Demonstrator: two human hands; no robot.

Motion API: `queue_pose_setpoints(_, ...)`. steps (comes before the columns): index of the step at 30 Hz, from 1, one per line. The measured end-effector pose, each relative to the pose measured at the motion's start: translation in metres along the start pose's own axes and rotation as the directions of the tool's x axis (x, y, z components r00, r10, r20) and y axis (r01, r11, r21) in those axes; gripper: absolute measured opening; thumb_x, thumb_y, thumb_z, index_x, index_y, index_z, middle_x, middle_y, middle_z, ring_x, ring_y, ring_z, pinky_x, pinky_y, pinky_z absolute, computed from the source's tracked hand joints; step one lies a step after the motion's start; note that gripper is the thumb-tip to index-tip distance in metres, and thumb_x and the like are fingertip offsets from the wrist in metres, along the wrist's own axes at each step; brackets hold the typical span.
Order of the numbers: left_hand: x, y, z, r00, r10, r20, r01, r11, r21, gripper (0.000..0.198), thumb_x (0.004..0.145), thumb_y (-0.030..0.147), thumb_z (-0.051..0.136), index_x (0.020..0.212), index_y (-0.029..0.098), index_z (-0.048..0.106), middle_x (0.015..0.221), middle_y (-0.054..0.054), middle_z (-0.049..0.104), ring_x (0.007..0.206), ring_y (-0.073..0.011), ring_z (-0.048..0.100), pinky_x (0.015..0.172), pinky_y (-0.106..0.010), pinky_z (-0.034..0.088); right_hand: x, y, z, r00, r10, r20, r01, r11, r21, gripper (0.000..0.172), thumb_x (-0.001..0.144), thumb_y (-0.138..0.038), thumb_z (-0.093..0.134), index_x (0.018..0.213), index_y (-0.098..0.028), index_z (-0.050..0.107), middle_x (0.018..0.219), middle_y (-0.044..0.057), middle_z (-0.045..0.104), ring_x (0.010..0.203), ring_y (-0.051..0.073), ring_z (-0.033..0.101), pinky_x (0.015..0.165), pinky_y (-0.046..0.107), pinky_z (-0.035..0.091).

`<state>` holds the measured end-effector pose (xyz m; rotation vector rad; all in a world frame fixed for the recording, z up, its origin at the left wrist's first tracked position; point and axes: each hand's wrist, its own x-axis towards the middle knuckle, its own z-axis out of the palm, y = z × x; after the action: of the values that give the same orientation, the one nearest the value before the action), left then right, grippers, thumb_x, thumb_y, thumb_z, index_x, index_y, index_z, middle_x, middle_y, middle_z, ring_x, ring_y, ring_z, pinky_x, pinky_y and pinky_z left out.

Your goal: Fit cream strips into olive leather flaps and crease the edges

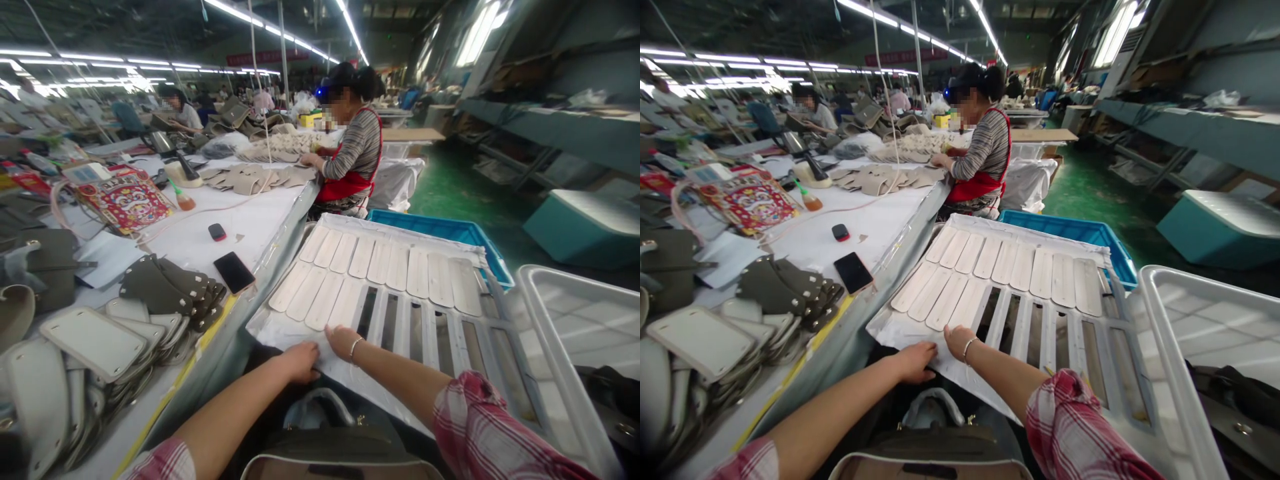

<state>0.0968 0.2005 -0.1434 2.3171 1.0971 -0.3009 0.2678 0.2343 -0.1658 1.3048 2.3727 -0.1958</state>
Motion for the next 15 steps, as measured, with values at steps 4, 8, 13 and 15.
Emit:
queue_pose_setpoints(4, -0.002, -0.001, 0.002, 1.0, -0.009, 0.007, 0.009, 1.0, -0.012, 0.061, 0.069, 0.05, 0.058, 0.118, 0.015, 0.05, 0.13, -0.015, 0.045, 0.119, -0.0308, 0.043, 0.097, -0.04, 0.039, -0.002, 0.006, -0.006, 0.998, -0.061, -0.021, 0.061, 0.998, 0.005, 0.05, 0.089, -0.012, 0.032, 0.138, -0.009, 0.027, 0.099, 0.021, 0.062, 0.088, 0.027, 0.063, 0.065, 0.038, 0.051)
queue_pose_setpoints(8, -0.002, -0.004, 0.008, 0.999, -0.03, 0.019, 0.03, 0.999, -0.034, 0.071, 0.067, 0.054, 0.059, 0.123, 0.013, 0.047, 0.137, -0.018, 0.038, 0.124, -0.0335, 0.038, 0.1, -0.042, 0.035, -0.004, 0.016, -0.015, 0.994, -0.088, -0.067, 0.09, 0.996, 0.028, 0.05, 0.088, -0.011, 0.029, 0.137, -0.008, 0.026, 0.097, 0.021, 0.062, 0.085, 0.026, 0.063, 0.066, 0.038, 0.05)
queue_pose_setpoints(13, -0.004, 0.0, 0.007, 1.0, -0.02, -0.004, 0.02, 0.998, -0.052, 0.072, 0.064, 0.055, 0.062, 0.122, 0.014, 0.048, 0.136, -0.017, 0.039, 0.123, -0.0335, 0.038, 0.1, -0.043, 0.035, -0.016, 0.015, -0.015, 0.986, -0.066, -0.15, 0.067, 0.998, 0.002, 0.046, 0.087, -0.013, 0.034, 0.133, -0.01, 0.032, 0.116, 0.023, 0.052, 0.094, 0.029, 0.057, 0.069, 0.044, 0.049)
queue_pose_setpoints(15, -0.006, 0.004, 0.006, 0.999, -0.013, -0.031, 0.012, 0.998, -0.055, 0.074, 0.063, 0.054, 0.063, 0.124, 0.015, 0.047, 0.133, -0.016, 0.041, 0.121, -0.0329, 0.04, 0.099, -0.042, 0.036, -0.019, 0.014, -0.011, 0.982, -0.04, -0.182, 0.037, 0.999, -0.019, 0.043, 0.087, -0.012, 0.033, 0.13, -0.01, 0.035, 0.121, 0.024, 0.047, 0.101, 0.031, 0.053, 0.068, 0.044, 0.05)
